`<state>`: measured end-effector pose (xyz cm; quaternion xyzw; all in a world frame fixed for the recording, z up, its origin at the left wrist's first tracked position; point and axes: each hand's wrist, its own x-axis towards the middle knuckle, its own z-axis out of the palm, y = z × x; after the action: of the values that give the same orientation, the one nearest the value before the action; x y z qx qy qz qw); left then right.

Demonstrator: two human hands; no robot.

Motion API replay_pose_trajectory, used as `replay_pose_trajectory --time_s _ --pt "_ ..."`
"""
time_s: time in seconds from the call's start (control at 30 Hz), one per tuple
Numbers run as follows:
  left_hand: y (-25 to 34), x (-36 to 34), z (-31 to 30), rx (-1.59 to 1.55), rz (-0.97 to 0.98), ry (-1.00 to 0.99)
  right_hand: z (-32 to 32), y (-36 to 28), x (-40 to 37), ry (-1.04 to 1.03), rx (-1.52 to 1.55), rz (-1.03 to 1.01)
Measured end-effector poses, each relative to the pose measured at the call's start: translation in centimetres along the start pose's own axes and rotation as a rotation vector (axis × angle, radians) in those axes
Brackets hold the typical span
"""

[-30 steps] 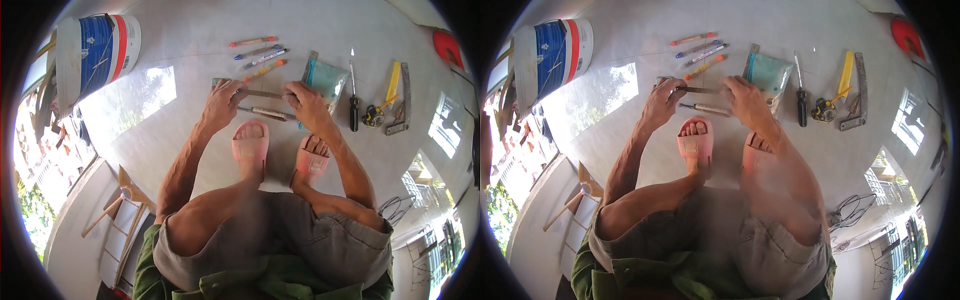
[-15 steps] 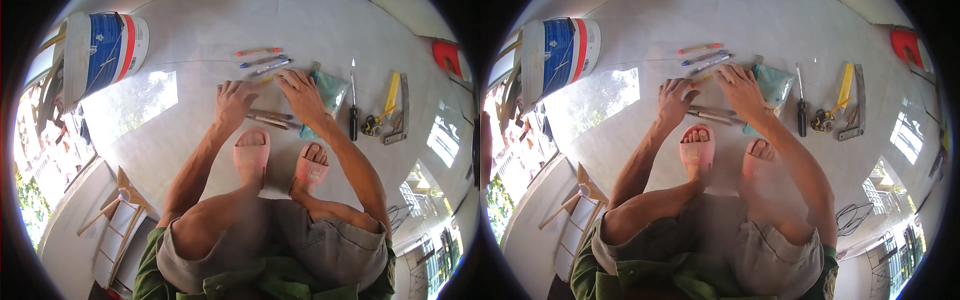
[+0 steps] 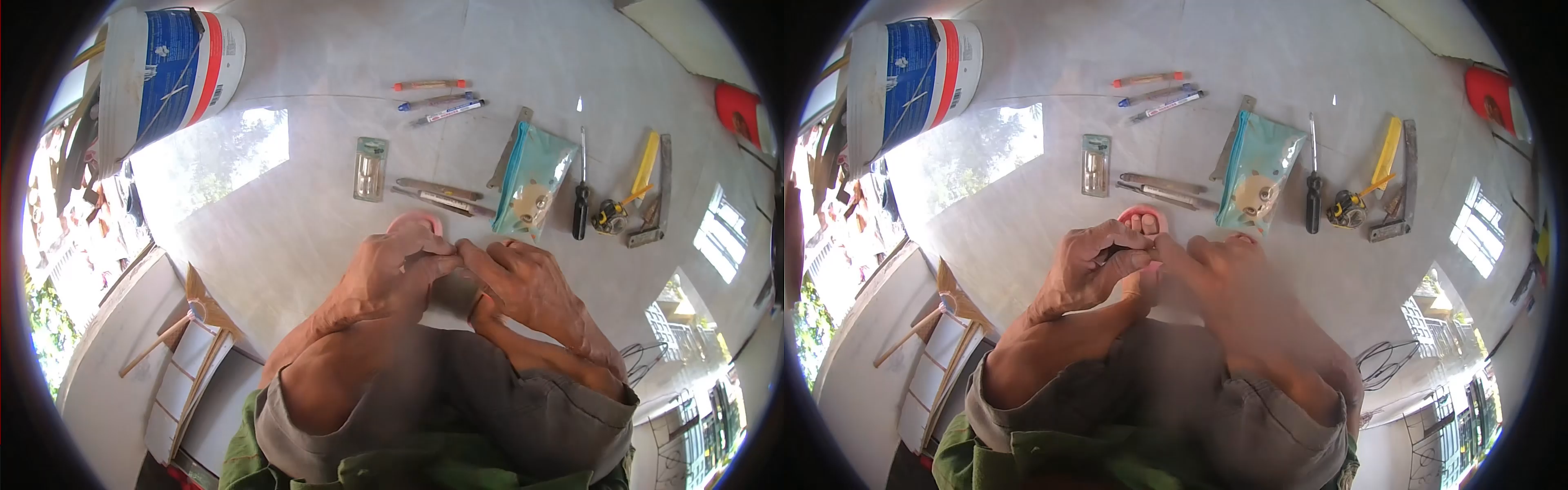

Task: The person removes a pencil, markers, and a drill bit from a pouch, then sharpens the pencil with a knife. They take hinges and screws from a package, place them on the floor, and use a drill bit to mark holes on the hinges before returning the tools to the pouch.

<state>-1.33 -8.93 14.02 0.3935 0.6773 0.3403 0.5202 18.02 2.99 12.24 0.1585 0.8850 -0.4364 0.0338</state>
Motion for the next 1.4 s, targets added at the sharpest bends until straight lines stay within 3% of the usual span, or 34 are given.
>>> replay_pose_trajectory --time_s 0.1,0.2,0.3,0.37,0.43,0.5,0.57,0.6,0.67,0.7,0.8,0.93,1.0,1.1,1.17,1.4 --pt "0.9 -0.3 0.0 0.049 0.081 0.042 -2.3 -1.6 -0.1 -0.169 0.016 0.081" --pt "2.5 -0.2 -0.4 0.13 0.107 0.04 -2.6 -2.0 -0.5 -0.131 -0.084 0.036" --pt "1.9 -0.5 0.2 0.004 0.08 0.092 -3.5 -2.9 -0.4 -0.155 -0.093 0.054" --pt "1.6 -0.5 0.5 0.226 0.289 0.136 -3.6 -3.1 -0.3 -0.155 -0.105 0.061" --pt "1.7 -0.5 0.4 0.295 0.332 0.154 -3.5 -3.2 -0.4 -0.143 -0.129 0.06" --pt "2.2 -0.2 -0.3 0.211 0.216 0.146 -3.2 -3.0 -0.4 -0.118 -0.17 0.049" --pt "-4.2 -1.7 -4.4 -0.359 0.06 0.654 -4.4 -3.0 -1.1 -0.233 -0.122 0.277" --pt "-3.5 -1.8 -6.0 -0.446 0.128 0.551 -4.8 -2.8 -1.1 -0.272 -0.104 0.403" --pt "-1.3 -1.7 -3.6 -0.321 -0.11 0.512 -4.8 -2.5 -1.3 -0.137 -0.073 0.308" --pt "-1.5 -0.5 -3.1 -0.146 -0.101 0.264 -4.5 -2.5 -1.3 -0.079 -0.043 0.245" --pt "-2.4 3.5 -0.7 -0.646 -0.191 -0.167 -4.3 -2.2 -1.1 -0.031 -0.034 0.275" --pt "-4.9 5.4 2.9 -0.649 -0.117 -0.43 -2.0 -0.2 -1.9 -0.05 -0.098 0.345" --pt "-5.8 6.6 4.0 -0.769 -0.222 -0.483 -1.2 0.7 -1.8 0.009 -0.215 0.356" --pt "-7.3 7.2 6.1 -0.924 -0.349 -0.575 -2.7 0.1 -1.6 -0.27 -0.262 0.58" --pt "-8.5 7.9 7.8 -1.086 -0.337 -0.619 -2.8 0.6 -2.7 -0.205 -0.25 0.608" --pt "-7.1 8.5 7.6 -0.967 -0.326 -0.397 -2.0 2.6 -6.0 0.082 -0.007 0.584"
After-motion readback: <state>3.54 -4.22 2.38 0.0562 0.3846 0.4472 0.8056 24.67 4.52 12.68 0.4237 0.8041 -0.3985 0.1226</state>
